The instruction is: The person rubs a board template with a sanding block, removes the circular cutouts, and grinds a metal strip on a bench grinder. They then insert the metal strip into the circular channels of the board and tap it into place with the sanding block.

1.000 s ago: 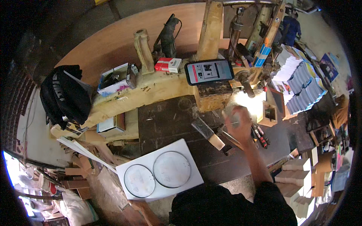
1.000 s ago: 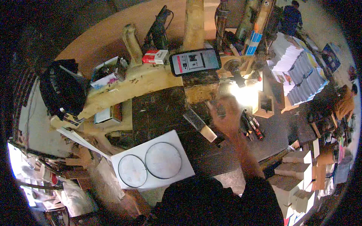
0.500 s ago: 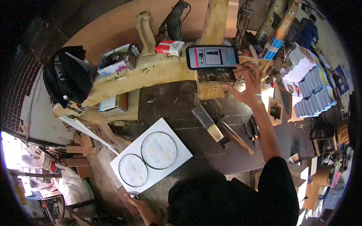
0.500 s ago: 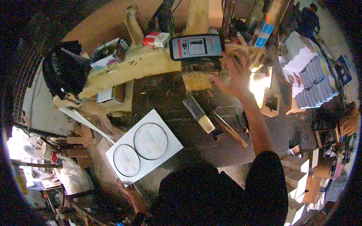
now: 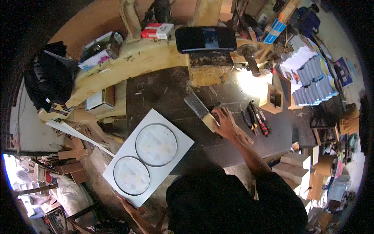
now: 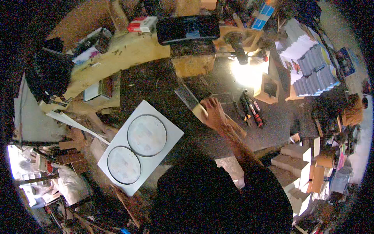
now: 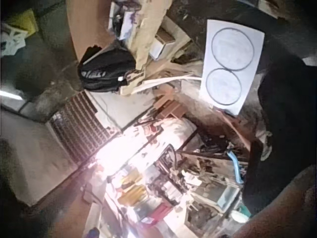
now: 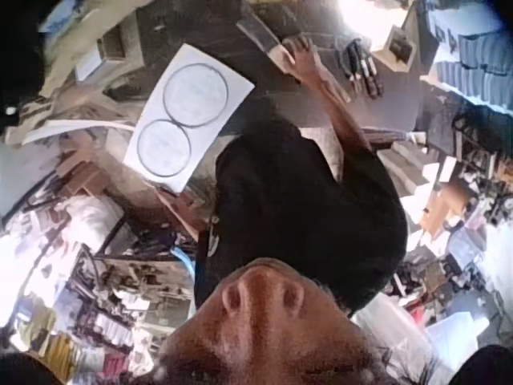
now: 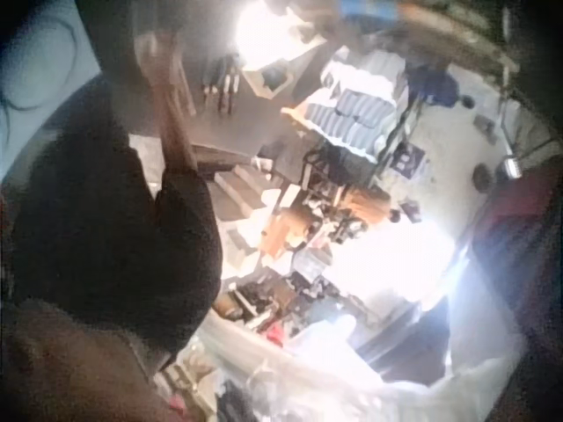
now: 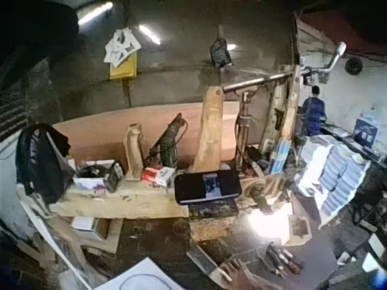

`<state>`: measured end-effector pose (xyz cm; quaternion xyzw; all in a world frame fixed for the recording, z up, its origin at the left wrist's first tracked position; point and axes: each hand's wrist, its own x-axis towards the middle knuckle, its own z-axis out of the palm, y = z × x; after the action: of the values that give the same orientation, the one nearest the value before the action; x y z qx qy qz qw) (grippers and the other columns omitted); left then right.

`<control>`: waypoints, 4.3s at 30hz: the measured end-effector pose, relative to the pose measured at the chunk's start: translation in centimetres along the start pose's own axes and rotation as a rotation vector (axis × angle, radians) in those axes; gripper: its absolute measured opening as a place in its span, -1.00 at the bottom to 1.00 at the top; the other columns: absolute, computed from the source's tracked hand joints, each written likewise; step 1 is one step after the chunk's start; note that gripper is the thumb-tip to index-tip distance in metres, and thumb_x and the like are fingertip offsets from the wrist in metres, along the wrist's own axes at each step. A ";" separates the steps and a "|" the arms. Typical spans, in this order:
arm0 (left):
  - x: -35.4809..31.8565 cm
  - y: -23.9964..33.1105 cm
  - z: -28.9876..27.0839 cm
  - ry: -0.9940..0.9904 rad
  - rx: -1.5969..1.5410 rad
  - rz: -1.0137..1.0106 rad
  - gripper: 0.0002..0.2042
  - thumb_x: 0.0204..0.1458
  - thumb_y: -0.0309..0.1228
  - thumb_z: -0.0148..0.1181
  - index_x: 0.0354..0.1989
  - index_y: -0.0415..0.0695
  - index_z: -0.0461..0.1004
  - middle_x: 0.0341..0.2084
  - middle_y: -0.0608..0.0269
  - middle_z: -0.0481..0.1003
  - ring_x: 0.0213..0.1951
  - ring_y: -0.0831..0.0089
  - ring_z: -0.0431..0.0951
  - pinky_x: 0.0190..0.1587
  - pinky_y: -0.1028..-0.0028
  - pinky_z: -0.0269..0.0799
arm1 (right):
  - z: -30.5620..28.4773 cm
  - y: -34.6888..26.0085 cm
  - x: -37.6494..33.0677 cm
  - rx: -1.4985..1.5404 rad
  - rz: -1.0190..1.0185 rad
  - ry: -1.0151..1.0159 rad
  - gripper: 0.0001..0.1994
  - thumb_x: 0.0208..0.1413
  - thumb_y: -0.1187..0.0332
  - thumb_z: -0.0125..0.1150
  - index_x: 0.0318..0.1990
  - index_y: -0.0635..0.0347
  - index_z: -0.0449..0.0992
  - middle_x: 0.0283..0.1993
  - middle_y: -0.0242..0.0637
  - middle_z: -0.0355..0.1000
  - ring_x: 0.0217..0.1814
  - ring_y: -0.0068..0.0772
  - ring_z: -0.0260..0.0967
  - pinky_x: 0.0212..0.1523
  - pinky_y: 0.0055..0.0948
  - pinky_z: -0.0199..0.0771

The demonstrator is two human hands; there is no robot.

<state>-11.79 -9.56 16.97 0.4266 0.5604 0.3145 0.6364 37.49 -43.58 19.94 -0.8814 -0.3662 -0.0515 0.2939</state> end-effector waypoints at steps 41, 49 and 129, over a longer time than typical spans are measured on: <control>-11.9 3.2 6.2 0.401 0.399 -0.113 -0.39 0.30 0.06 -0.16 0.39 -0.07 0.16 0.22 0.06 0.19 0.21 0.23 0.29 0.25 0.31 0.21 | -2.1 -18.9 7.1 1.219 0.000 0.105 -0.75 -0.13 0.41 0.24 -0.24 0.21 0.40 -0.33 -0.29 0.43 -0.26 -0.38 0.39 -0.17 -0.37 0.42; -11.3 2.5 6.7 0.381 0.296 0.059 -0.43 0.22 0.16 -0.06 -0.07 -0.17 0.51 -0.37 0.25 0.50 -0.31 0.38 0.45 -0.19 0.39 0.40 | 2.0 -16.3 7.6 1.386 0.056 -0.095 -0.70 -0.21 0.30 0.21 -0.30 0.27 0.41 -0.37 -0.25 0.44 -0.28 -0.42 0.40 -0.17 -0.36 0.44; -0.7 5.0 8.5 0.148 0.091 -0.004 -0.25 0.28 0.07 -0.16 0.44 -0.24 -0.09 0.42 0.02 -0.03 0.42 0.29 -0.03 0.43 0.30 -0.21 | 4.0 -6.5 -2.5 1.449 0.272 0.232 -0.65 0.11 0.36 0.05 0.04 0.31 0.34 -0.03 -0.10 0.34 0.06 -0.23 0.26 0.16 -0.18 0.30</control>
<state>-3.15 -9.58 21.82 0.4295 0.6204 0.3181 0.5740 30.79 -39.21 18.99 -0.4932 -0.1627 0.1469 0.8418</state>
